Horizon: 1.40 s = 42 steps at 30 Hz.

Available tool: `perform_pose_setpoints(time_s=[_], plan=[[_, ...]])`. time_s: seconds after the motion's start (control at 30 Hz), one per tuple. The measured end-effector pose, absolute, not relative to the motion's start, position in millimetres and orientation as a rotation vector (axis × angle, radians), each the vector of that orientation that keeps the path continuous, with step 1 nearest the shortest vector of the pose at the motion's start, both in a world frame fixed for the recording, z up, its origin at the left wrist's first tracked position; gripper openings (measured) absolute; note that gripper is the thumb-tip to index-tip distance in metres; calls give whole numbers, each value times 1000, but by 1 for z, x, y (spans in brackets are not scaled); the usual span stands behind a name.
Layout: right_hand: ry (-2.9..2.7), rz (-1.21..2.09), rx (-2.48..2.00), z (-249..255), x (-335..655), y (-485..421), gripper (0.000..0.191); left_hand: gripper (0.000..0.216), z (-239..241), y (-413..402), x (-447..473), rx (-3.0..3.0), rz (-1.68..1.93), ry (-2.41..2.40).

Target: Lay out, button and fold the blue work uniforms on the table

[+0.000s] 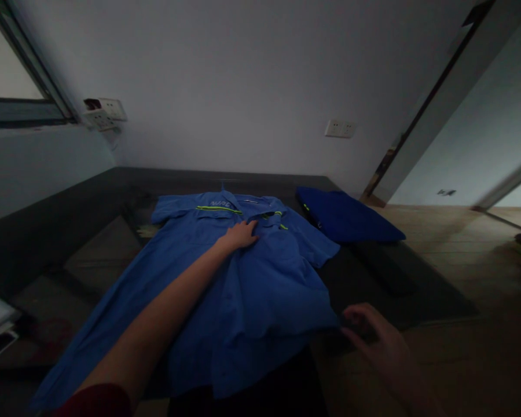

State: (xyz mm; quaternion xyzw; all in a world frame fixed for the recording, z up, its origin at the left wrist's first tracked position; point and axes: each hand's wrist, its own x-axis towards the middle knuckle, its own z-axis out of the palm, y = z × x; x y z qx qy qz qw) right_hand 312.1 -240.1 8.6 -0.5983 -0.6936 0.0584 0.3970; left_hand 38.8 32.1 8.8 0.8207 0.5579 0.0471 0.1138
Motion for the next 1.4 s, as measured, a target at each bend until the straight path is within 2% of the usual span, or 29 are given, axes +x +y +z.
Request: perform_pose_setpoints(time_s=[0.17,0.4,0.57,0.8,0.93,1.07,1.17,1.27,1.4], plan=[[-1921,323,-1365,-8,290,-251,15,59,-21,37,42,2412,139,1653],[-1926,207,-1502,-38,287,-208,32,59,-39,54,38,2414,227,1712],[-1977,248,-1488,-23,284,-156,33,59,-39,73,33,2345,250,1834],[-2083,344,-1423,-6,296,-121,22,60,-42,93,24,2311,274,1919],[-2152,403,-1385,-4,304,-119,29,60,-43,94,23,2315,281,1926],[-2254,283,-1398,-4,299,-116,31,60,-43,92,23,2309,294,1922],[-2284,124,-1407,4,295,-116,25,59,-42,90,24,2314,314,1930],[-2234,-19,-1375,19,295,-127,21,58,-42,89,24,2318,322,1935],[-2115,-123,-1339,35,297,-156,24,57,-43,90,24,2313,324,1945]])
